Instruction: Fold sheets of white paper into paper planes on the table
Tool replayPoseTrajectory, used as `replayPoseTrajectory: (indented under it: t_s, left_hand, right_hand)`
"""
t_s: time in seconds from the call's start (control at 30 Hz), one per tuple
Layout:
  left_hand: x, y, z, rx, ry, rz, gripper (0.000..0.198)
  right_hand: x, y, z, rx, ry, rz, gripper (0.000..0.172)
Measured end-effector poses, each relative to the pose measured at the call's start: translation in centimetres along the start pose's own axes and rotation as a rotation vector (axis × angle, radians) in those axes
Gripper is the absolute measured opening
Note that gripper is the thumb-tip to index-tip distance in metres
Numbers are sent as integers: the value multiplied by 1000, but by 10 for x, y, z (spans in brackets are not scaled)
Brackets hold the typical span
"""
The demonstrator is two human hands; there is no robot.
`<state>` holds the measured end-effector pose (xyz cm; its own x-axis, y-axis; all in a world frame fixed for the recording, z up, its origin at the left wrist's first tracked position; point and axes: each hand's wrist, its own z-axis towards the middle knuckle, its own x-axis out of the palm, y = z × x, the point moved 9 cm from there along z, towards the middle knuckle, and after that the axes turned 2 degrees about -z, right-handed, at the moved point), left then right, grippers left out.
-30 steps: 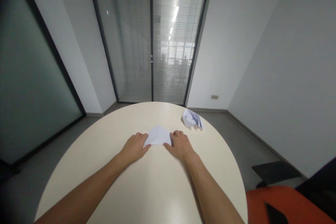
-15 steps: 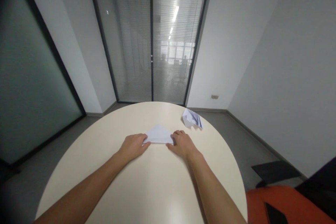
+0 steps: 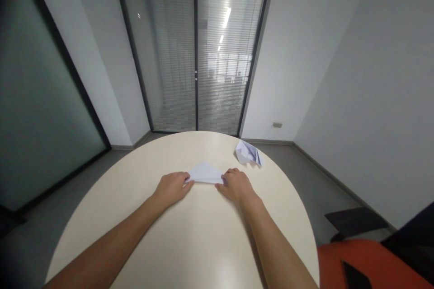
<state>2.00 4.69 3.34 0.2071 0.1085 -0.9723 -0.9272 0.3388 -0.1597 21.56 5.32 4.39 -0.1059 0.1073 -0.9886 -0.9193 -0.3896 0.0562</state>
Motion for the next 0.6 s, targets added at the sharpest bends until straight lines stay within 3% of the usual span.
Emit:
replayPoseTrajectory:
  t_s: [0.43, 0.6]
  left_hand:
    - [1, 8, 3, -41, -18, -2, 36]
    - [3, 14, 5, -54, -37, 8, 33]
  right_hand:
    - [-1, -7, 1, 77, -7, -5, 48]
    - [0, -13, 1, 114, -18, -3, 42]
